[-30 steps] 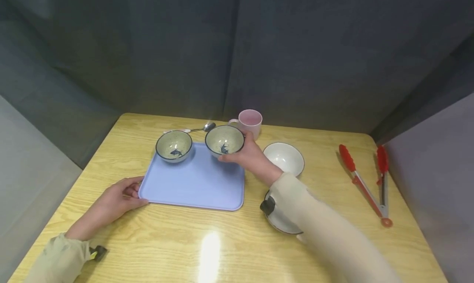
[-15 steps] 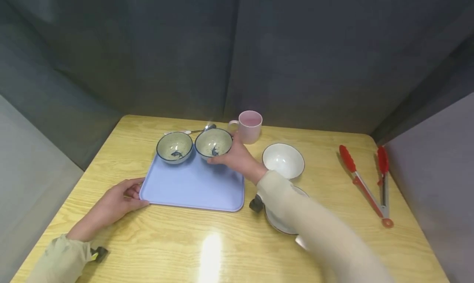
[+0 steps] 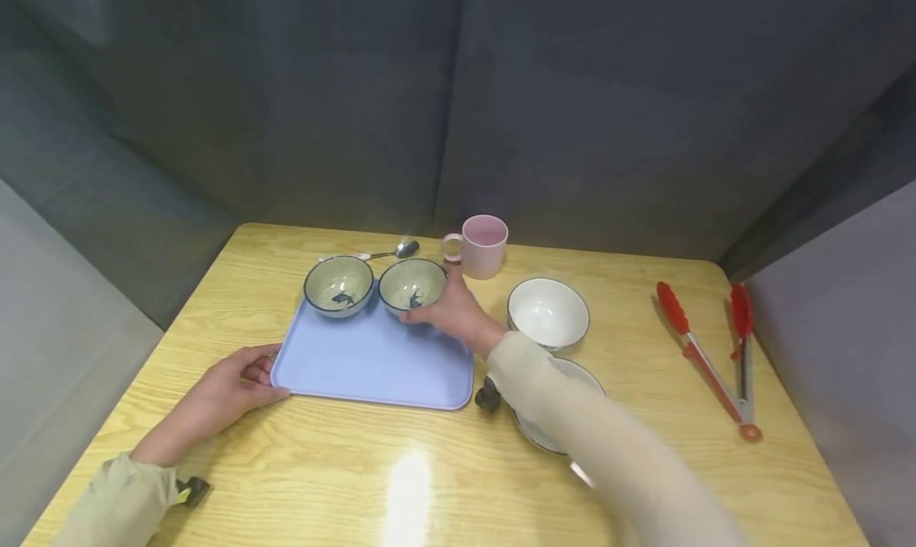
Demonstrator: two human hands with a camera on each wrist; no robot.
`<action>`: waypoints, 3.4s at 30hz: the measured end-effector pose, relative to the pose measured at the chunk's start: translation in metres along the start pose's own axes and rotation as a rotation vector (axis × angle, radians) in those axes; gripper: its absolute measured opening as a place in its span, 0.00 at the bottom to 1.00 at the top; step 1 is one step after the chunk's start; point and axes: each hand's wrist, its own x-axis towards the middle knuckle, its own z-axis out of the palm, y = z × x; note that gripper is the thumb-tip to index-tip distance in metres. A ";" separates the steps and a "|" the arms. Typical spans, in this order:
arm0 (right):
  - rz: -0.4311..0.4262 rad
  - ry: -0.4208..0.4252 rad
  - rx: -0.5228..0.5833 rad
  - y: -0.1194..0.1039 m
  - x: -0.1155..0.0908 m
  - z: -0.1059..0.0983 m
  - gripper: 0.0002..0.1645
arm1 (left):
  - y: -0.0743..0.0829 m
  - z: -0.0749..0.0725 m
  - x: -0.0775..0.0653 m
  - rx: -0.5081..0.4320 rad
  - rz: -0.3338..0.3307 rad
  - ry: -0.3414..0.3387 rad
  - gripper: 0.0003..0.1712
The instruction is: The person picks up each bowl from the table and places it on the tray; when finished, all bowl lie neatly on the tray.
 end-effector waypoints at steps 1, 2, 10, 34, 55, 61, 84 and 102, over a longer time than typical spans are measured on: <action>0.001 0.001 0.001 0.000 0.000 0.001 0.72 | 0.000 0.000 0.000 -0.002 0.000 0.000 0.49; 0.005 0.002 -0.001 0.001 0.000 0.002 0.73 | 0.000 0.001 0.000 -0.003 -0.002 0.000 0.49; 0.029 0.003 -0.022 0.002 0.002 0.004 0.74 | -0.002 0.002 0.001 -0.003 -0.003 0.006 0.49; 0.065 -0.042 -0.033 0.001 0.000 0.001 0.78 | 0.001 0.001 0.000 0.003 0.004 0.006 0.48; -0.004 0.009 -0.133 -0.011 -0.014 -0.017 0.72 | -0.002 0.001 0.000 0.020 0.005 0.006 0.49; 0.004 0.022 -0.064 -0.023 -0.020 -0.029 0.63 | -0.003 0.002 0.000 0.027 0.002 0.007 0.48; -0.002 0.019 -0.030 -0.046 -0.070 -0.076 0.72 | 0.000 0.005 0.002 -0.001 0.003 -0.002 0.49; -0.067 0.075 -0.105 -0.035 -0.147 -0.114 0.63 | -0.005 -0.001 -0.004 0.019 0.006 0.000 0.49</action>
